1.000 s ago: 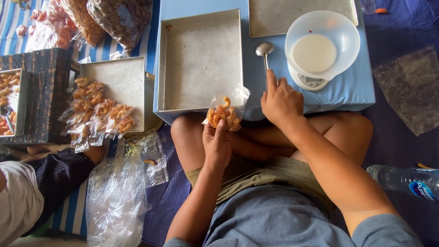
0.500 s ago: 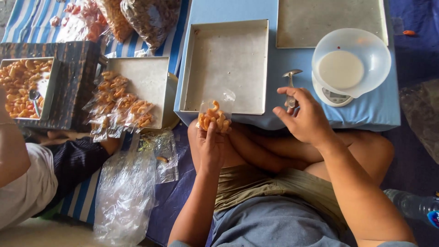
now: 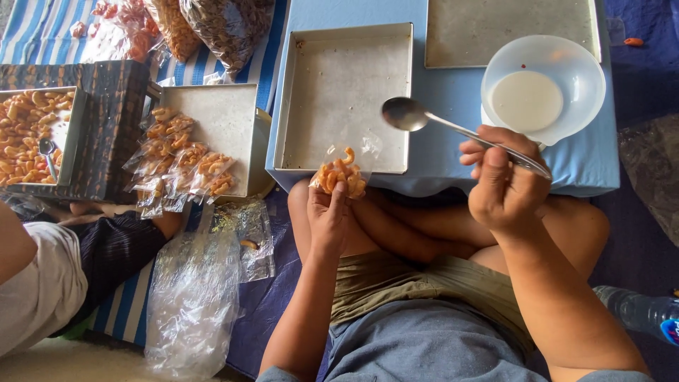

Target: A person is manually packaging small fried snacks into plastic bags and weighing them on a digital scale.

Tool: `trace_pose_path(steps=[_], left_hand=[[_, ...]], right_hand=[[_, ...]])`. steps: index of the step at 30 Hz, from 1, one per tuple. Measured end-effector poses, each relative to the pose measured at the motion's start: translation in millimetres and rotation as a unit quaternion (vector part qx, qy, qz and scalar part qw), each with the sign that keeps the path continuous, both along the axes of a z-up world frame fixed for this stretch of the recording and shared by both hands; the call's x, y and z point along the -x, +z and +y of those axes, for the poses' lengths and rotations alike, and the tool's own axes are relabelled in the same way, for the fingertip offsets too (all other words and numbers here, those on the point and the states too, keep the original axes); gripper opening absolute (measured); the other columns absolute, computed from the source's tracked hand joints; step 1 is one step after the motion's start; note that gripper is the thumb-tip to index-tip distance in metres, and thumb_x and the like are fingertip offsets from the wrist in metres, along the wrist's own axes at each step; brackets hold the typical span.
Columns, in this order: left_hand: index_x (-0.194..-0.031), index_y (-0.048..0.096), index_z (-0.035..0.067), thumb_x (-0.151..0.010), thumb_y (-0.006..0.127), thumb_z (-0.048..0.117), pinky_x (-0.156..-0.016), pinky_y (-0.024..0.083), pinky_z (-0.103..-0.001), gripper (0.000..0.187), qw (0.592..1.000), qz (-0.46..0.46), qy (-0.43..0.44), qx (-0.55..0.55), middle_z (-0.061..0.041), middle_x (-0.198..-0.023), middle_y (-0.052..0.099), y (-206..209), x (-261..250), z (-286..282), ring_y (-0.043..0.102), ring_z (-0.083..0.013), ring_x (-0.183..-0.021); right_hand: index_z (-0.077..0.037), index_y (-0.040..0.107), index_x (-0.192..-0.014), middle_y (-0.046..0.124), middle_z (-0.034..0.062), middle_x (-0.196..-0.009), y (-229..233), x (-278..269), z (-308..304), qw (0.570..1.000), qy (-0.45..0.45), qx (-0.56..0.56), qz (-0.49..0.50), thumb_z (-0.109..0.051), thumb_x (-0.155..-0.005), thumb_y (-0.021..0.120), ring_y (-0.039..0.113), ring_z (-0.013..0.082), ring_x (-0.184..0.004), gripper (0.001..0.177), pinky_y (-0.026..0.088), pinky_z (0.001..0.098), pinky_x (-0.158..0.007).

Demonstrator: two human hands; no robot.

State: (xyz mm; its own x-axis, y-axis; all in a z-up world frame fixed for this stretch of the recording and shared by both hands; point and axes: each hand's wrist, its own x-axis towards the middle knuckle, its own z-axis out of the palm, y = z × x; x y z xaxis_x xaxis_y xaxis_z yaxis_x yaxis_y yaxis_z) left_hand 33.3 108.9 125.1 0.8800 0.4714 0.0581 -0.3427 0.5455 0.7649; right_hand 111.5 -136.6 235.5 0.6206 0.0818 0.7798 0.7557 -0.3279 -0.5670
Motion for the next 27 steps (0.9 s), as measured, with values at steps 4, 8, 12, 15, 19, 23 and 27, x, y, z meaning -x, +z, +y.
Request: trace_pose_path(steps=[4, 8, 12, 15, 19, 23, 27], left_hand=[[-0.140, 0.046, -0.002, -0.100, 0.065, 0.003, -0.083, 0.063, -0.050, 0.044, 0.999, -0.009, -0.022, -0.035, -0.022, -0.110, 0.067, 2.7, -2.1, -1.3, 0.072, -0.0326, -0.097], [-0.140, 0.046, -0.003, -0.098, 0.067, 0.002, -0.086, 0.062, -0.052, 0.048, 0.998, -0.005, -0.027, -0.060, -0.022, -0.110, 0.067, 8.1, -3.5, 3.3, 0.071, -0.0309, -0.098], [-0.138, 0.049, -0.001, -0.097, 0.071, 0.006, -0.088, 0.061, -0.048, 0.047, 0.989, 0.013, -0.030, -0.141, -0.018, -0.111, 0.069, 27.0, -4.6, 7.3, 0.069, -0.0244, -0.101], [-0.138, 0.049, -0.001, -0.097, 0.072, 0.009, -0.090, 0.060, -0.044, 0.047, 0.983, 0.025, -0.028, -0.181, -0.016, -0.111, 0.069, 34.1, -4.8, 8.5, 0.068, -0.0202, -0.102], [-0.139, 0.049, 0.000, -0.098, 0.071, 0.012, -0.094, 0.059, -0.043, 0.048, 0.984, 0.025, -0.017, -0.177, -0.014, -0.111, 0.068, 24.3, -8.0, 10.0, 0.065, -0.0181, -0.103], [-0.139, 0.049, 0.000, -0.099, 0.071, 0.012, -0.095, 0.058, -0.042, 0.047, 0.982, 0.032, -0.009, -0.186, -0.013, -0.110, 0.068, 29.4, -7.9, 10.4, 0.065, -0.0175, -0.103], [-0.144, 0.046, 0.000, -0.100, 0.070, 0.012, -0.092, 0.058, -0.040, 0.051, 0.974, 0.030, -0.023, -0.225, -0.015, -0.109, 0.070, 30.3, -8.9, 12.5, 0.066, -0.0171, -0.101]], right_hand=[[0.007, 0.066, -0.111, 0.075, 0.0139, -0.083, 13.0, 2.3, 21.9, 0.997, 0.058, -0.025, 0.053, -0.015, -0.110, 0.047, 0.071, 0.0188, -0.068, 0.028, 0.056, 0.0243, -0.051], [0.006, 0.068, -0.111, 0.074, 0.0144, -0.081, 24.6, -1.6, 31.0, 0.996, 0.091, 0.005, 0.021, -0.009, -0.109, 0.050, 0.070, 0.0218, -0.066, 0.024, 0.057, 0.0297, -0.055], [0.005, 0.069, -0.111, 0.071, 0.0121, -0.081, 26.1, -3.7, 31.0, 0.993, 0.117, 0.036, 0.003, -0.009, -0.107, 0.051, 0.067, 0.0205, -0.063, 0.023, 0.057, 0.0299, -0.054], [0.006, 0.069, -0.110, 0.069, 0.0110, -0.079, 23.5, -3.5, 30.1, 0.992, 0.124, 0.020, 0.002, -0.011, -0.107, 0.049, 0.065, 0.0189, -0.062, 0.026, 0.057, 0.0289, -0.054], [0.004, 0.071, -0.111, 0.067, 0.0078, -0.077, 35.2, -4.8, 33.1, 0.990, 0.088, 0.089, -0.069, -0.009, -0.107, 0.052, 0.066, 0.0216, -0.063, 0.023, 0.057, 0.0301, -0.055], [0.003, 0.069, -0.112, 0.068, 0.0087, -0.084, 30.8, -6.6, 36.1, 0.982, 0.062, 0.126, -0.127, -0.008, -0.106, 0.053, 0.065, 0.0231, -0.065, 0.021, 0.057, 0.0318, -0.058], [0.004, 0.071, -0.109, 0.064, 0.0048, -0.076, 28.5, -10.0, 36.7, 0.988, 0.067, 0.083, -0.113, -0.012, -0.108, 0.050, 0.063, 0.0190, -0.062, 0.026, 0.057, 0.0299, -0.058]])
